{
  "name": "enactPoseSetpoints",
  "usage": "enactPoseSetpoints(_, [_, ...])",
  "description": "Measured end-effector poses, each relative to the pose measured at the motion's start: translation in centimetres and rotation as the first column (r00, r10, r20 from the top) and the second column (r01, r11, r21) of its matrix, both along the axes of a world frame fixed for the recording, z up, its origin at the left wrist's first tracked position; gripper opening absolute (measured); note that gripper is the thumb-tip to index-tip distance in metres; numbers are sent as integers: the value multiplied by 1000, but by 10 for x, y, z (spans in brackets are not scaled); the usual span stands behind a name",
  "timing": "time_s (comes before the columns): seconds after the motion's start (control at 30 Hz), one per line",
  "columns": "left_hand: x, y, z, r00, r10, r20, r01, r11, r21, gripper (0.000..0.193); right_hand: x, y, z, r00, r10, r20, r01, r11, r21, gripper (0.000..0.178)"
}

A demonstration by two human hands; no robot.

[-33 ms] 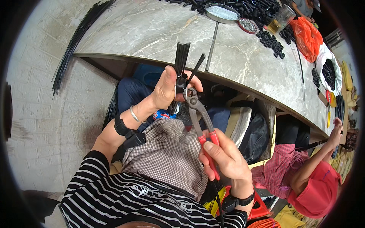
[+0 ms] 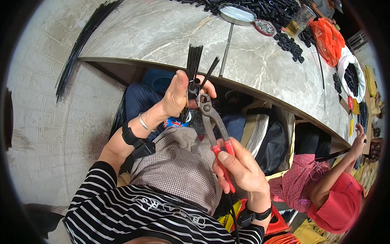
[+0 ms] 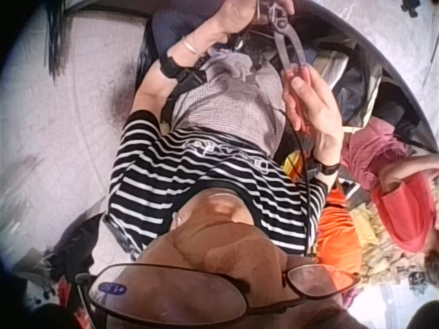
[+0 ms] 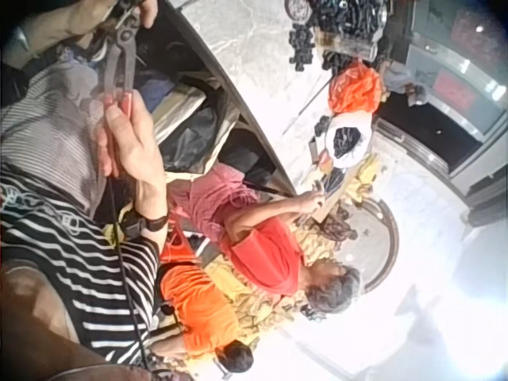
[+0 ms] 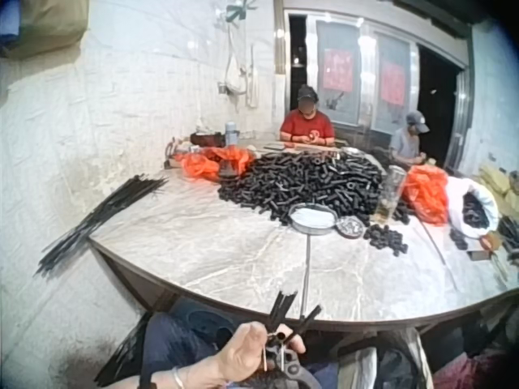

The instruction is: Assembling umbrella frames by attaching ribs to the central runner.

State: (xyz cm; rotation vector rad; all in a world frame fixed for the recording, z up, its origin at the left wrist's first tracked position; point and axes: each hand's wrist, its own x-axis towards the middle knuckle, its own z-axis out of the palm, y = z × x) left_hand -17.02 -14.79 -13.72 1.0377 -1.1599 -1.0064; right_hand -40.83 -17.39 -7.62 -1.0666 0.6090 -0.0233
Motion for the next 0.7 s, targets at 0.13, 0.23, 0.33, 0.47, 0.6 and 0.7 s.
enactPoseSetpoints(0.13, [-1, -1, 1, 1000, 19, 15, -19, 1000, -23, 89, -1, -1, 0, 1000, 10, 0, -10, 1000, -1, 23])
enactPoseSetpoints(0.23, [0, -4, -4, 996, 74, 49, -71, 996, -52, 88, 1, 0, 2, 1000, 19, -19, -19, 1000, -24, 21])
enactPoseSetpoints(0.33, [2, -2, -5, 998, 21, 63, -21, 1000, 3, 87, 3, 2, 2, 999, 16, -35, -17, 1000, -23, 21])
enactPoseSetpoints(0.47, [6, -2, 0, 992, -55, 117, 53, 998, 26, 85, 9, 4, 7, 998, 11, -69, -9, 1000, 26, 18])
enactPoseSetpoints(0.6, [3, -5, -3, 996, 32, 87, -40, 996, 85, 88, 23, 17, 7, 985, -9, -172, -31, 973, -228, 20])
enactPoseSetpoints(0.7, [9, -14, -8, 1000, 27, -16, -25, 991, 133, 95, 32, 14, 2, 981, -33, -193, -64, 880, -471, 16])
